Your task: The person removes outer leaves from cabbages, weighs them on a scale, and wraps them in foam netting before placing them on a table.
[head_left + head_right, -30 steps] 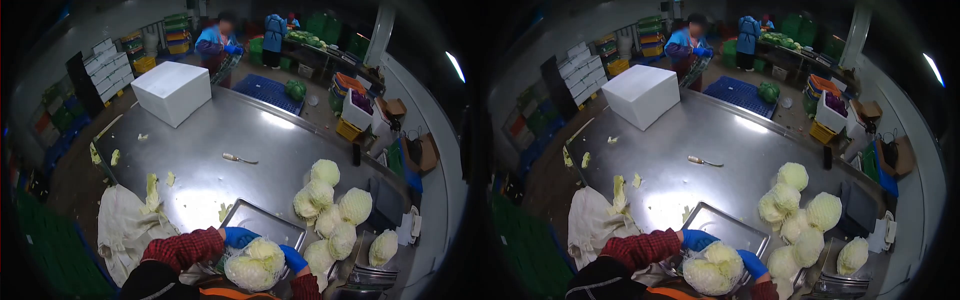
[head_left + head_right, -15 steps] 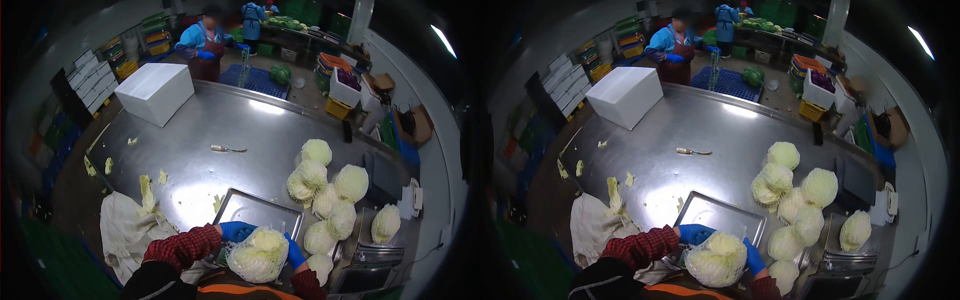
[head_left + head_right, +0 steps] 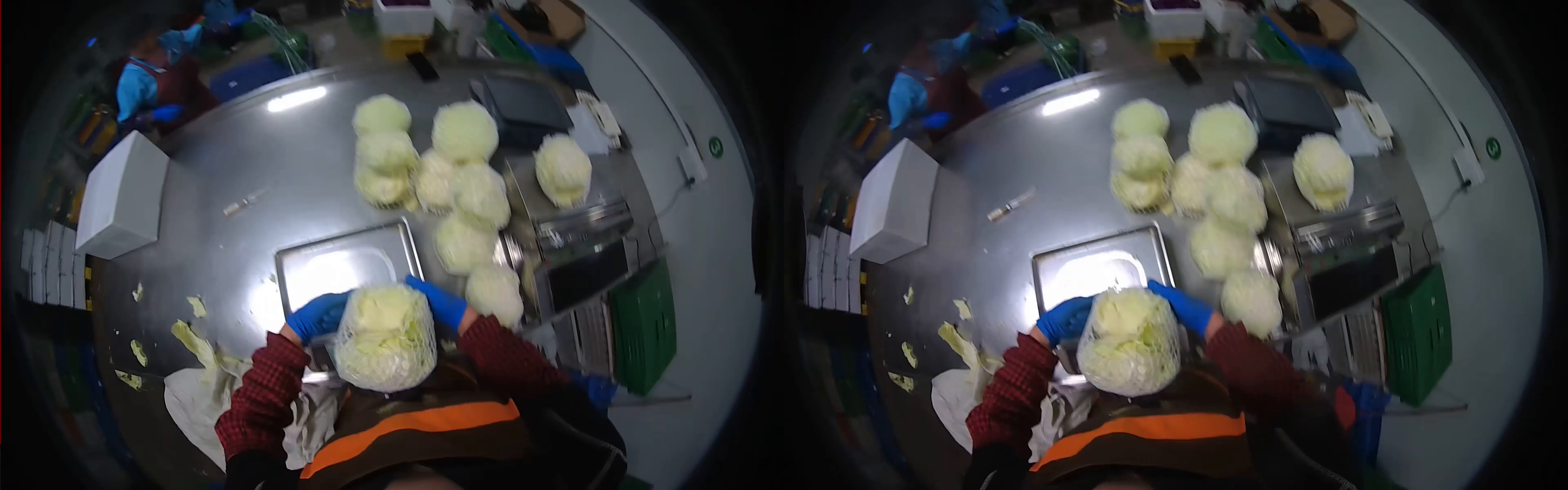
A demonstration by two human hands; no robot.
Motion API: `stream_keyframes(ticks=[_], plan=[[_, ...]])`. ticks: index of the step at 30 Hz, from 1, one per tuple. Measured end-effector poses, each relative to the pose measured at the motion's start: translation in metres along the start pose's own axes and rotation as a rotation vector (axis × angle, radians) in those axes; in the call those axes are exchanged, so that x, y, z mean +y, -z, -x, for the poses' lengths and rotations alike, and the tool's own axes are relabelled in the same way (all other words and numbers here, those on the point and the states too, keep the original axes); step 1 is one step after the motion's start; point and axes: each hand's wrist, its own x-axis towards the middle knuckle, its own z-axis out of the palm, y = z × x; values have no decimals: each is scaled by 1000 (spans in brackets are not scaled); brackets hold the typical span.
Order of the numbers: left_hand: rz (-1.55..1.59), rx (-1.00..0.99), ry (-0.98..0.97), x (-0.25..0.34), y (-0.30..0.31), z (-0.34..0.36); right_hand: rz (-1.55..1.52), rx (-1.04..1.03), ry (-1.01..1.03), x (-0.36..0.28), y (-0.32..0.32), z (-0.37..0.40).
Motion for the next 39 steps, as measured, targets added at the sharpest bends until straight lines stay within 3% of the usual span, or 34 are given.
stream_keyframes(ticks=[1,2,3,4,5,6,8,9,10,11,13,14,15,16,17,20,22,25,26,28,31,32,34,36,39], plan=[[-227,18,-166,5,-32,22,20,33,50,6,2,10],[-444,20,-301,5,-63,40,22,-71,74,10,4,19],[-449,5,-292,-12,-48,33,-85,-106,-58,2,-9,34],[-475,-12,-346,-11,-26,20,-54,-133,99,8,-15,40],[-521,98,-408,-18,-18,16,5,-119,158,13,-10,38],[-573,205,-468,-32,-17,19,-153,-162,90,32,4,23],[-187,145,-607,-49,-110,77,-228,-178,43,37,-8,29],[206,-4,-437,-57,-112,74,-161,-248,149,43,-5,33],[158,-110,-357,-70,-117,74,-160,-225,115,43,-7,36],[147,-261,-406,-81,-118,78,153,-45,268,32,-15,64],[153,-364,-470,-94,-104,76,123,112,242,42,-5,64],[54,-260,-515,-102,-76,73,82,121,192,52,-2,51],[-37,-139,-575,-111,-55,78,-51,-48,278,48,-8,66],[82,-215,-578,-124,-57,85,-126,-102,310,70,-1,60],[94,-156,-578,-142,-40,92,20,-92,500,82,7,65],[1,-60,-567,-186,15,86,236,-128,528,112,29,74],[-319,340,-441,-174,-5,89,384,-68,445,89,19,81],[-471,235,-590,-122,-43,62,81,-72,332,69,6,69],[-436,294,-517,-112,-25,60,-69,-84,260,55,9,63],[-221,292,-421,-51,-83,63,-71,-73,244,3,-2,62],[-132,137,-615,26,-101,25,-38,37,348,-80,-16,41],[37,43,-598,55,-107,7,-60,12,373,-110,-15,30],[-6,-8,-678,122,-130,-23,-146,-121,319,-172,7,-5],[-84,-82,-764,188,-162,-48,-125,-246,279,-239,25,-21],[-101,-152,-684,279,-172,-110,285,-184,447,-332,57,-59]])
